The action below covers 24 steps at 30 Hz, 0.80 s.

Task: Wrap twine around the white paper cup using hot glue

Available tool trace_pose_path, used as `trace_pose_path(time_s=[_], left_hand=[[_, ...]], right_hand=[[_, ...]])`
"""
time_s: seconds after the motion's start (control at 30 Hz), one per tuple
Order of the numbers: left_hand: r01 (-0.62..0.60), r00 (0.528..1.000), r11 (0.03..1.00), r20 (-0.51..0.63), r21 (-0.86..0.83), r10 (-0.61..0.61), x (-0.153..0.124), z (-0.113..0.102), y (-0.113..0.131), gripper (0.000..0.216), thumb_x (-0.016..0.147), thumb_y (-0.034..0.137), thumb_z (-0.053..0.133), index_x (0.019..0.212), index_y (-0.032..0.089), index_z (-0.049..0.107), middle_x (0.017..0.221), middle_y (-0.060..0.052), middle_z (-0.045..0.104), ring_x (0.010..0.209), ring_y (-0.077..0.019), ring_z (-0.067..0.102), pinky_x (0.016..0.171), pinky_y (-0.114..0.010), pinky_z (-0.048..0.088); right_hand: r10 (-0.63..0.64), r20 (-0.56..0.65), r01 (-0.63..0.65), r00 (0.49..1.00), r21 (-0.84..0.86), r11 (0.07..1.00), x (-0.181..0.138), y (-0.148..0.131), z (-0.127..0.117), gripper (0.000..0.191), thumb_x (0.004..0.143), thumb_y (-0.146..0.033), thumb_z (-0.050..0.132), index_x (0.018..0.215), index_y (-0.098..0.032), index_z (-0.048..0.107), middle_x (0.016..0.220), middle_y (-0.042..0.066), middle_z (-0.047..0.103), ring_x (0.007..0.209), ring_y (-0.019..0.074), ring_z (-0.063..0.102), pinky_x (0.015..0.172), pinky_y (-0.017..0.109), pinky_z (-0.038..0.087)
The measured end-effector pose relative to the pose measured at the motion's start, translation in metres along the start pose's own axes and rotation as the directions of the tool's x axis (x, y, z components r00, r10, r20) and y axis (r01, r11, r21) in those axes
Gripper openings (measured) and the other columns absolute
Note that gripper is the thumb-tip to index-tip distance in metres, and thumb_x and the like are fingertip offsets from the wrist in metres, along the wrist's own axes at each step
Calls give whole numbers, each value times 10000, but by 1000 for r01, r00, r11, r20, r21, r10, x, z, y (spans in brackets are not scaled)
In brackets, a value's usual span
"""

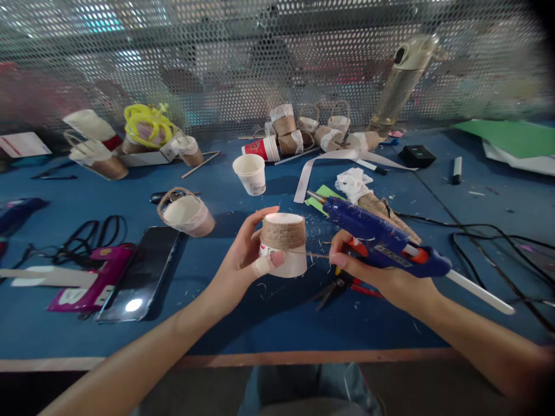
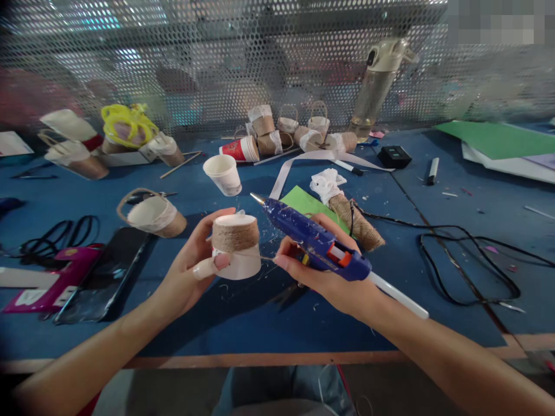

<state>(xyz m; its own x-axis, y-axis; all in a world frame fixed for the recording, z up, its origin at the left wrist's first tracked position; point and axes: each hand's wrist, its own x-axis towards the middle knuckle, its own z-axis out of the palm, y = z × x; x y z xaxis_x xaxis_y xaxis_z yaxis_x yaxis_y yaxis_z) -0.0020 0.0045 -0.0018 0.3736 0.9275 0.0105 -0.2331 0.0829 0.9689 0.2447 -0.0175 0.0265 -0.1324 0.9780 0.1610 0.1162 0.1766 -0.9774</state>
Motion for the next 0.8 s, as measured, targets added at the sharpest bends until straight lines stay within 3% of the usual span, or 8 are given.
trace_pose_path(time_s=[0.13,0.57,0.8], left_hand=[[26,1000,1000,-2,6,-26,-1,-1,-1,587,865,321,812,1396,401,575,1223,-2,712,1079,-191,657,887,-282,515],[73,997,995,36,-64,-71,-1,5,3,576,806,362,846,1338,388,628,1189,0,714,1042,-194,662,861,-266,507],[79,996,995,55,-63,-76,-2,4,-1,564,814,360,832,1344,382,640,1152,-16,723,1001,-200,654,827,-272,504]], right_hand=[[-2,-16,2,1000,-9,1000,1,-2,0,137,824,-159,800,793,-243,696,780,-41,720,624,108,651,528,223,562],[0,-49,-2,999,-41,999,3,0,2,150,825,-172,804,808,-253,679,792,-38,729,730,147,716,699,279,633],[66,-53,-70,996,-76,995,-1,7,4,171,844,-307,826,845,-267,659,824,-19,737,637,154,672,553,301,586]])
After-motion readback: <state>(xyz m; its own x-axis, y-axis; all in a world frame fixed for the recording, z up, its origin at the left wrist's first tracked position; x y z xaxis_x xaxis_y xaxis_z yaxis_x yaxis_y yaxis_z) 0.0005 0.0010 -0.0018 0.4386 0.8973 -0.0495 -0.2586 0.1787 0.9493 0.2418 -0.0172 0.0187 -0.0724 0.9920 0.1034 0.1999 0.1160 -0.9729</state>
